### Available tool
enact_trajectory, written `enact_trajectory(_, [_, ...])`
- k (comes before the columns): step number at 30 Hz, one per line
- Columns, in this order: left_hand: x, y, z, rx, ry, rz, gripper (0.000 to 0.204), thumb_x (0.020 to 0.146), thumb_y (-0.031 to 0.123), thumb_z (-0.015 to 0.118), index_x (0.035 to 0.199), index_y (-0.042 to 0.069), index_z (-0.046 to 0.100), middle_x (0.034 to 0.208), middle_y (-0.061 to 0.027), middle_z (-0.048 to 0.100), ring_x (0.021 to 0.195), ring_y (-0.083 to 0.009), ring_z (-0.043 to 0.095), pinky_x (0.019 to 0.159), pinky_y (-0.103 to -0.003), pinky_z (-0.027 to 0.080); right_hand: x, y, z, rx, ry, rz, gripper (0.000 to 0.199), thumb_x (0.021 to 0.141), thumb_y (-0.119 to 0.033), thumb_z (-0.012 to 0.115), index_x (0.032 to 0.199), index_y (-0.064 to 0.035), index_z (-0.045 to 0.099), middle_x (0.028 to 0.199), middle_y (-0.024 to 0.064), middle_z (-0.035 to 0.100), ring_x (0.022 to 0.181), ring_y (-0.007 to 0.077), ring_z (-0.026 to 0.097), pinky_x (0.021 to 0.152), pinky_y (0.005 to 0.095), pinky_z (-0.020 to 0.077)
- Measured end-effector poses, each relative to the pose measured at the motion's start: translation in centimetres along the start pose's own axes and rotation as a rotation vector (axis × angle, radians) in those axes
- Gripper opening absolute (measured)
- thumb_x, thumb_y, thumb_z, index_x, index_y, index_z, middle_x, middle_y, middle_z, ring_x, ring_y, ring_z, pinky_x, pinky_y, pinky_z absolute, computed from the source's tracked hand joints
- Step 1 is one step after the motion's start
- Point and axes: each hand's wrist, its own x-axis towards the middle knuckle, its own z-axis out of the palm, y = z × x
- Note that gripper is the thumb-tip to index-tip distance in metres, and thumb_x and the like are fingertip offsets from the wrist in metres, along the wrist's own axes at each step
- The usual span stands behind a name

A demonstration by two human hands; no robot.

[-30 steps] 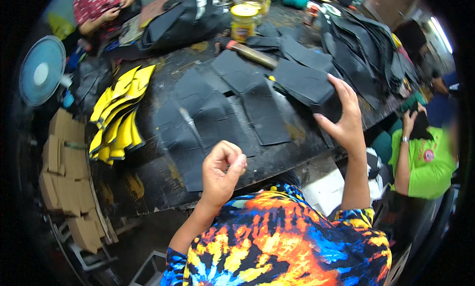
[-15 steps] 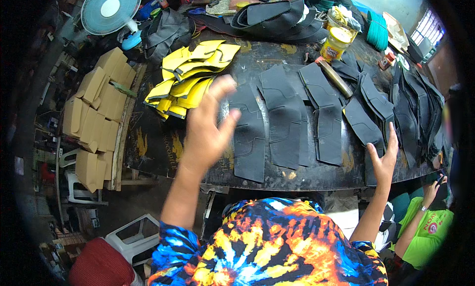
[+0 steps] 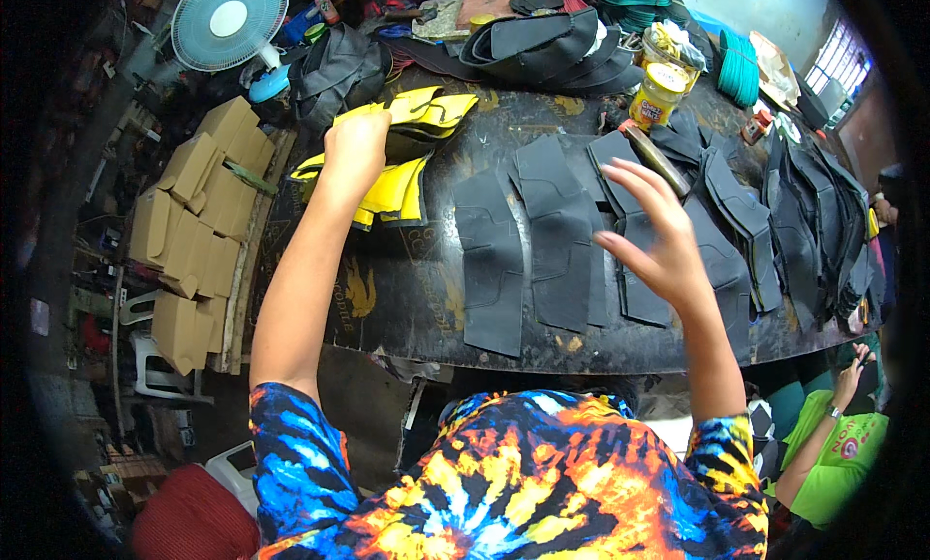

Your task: The person repeatedly picks up black and yellow rubber-like pieces from a worktable, flips them over, and places them into separate piles. The person handles the pieces one at a time, occasionally moving other items aside to reach the work area.

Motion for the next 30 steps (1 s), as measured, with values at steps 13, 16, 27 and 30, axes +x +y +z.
enact_trajectory(13, [0.9,6.2,-8.4,-0.170,0.157,0.208,0.038,0.084,0.005,0.062,0.121,0.009,0.068,0.118,-0.0134,0.070,0.106,-0.0302,0.068,0.087,-0.039,0.055,17.6,2.4,16.7,0.480,-0.095,0.045,0.041,0.071,-0.017,0.086,0.110,-0.0110,0.074,0.100,0.0097,0.075,0.095,0.0209,0.071,0.091,0.0369,0.0512])
enact_trajectory(16, [-1.2,2.7,-9.2,-0.258,0.502,0.186,0.093,0.067,0.019,0.087,0.148,0.009,0.043,0.147,-0.0143,0.050,0.133,-0.0299,0.050,0.109,-0.046,0.039,16.5,3.5,16.4,0.515,-0.039,0.028,0.039,0.074,-0.009,0.083,0.111,-0.0081,0.074,0.099,0.0105,0.076,0.088,0.0162,0.071,0.083,0.0332,0.0539])
enact_trajectory(27, [-0.1,1.4,-1.4,-1.406,0.076,-0.330,0.098,0.077,0.011,0.085,0.155,0.005,0.026,0.154,-0.0222,0.040,0.145,-0.0310,0.037,0.118,-0.044,0.027,16.1,1.6,7.0,0.862,-0.024,0.087,0.027,0.082,-0.010,0.082,0.106,-0.0009,0.074,0.098,0.0030,0.074,0.087,0.0092,0.066,0.082,0.0283,0.0551])
enact_trajectory(30, [1.6,3.6,-4.2,-1.583,0.029,-0.067,0.073,0.077,0.011,0.085,0.140,0.002,0.048,0.132,-0.0101,0.060,0.122,-0.0178,0.057,0.108,-0.030,0.042,15.0,0.3,3.7,0.943,0.060,0.080,0.029,0.083,-0.012,0.083,0.107,0.0002,0.073,0.100,0.0062,0.074,0.086,0.0129,0.068,0.079,0.0299,0.0567])
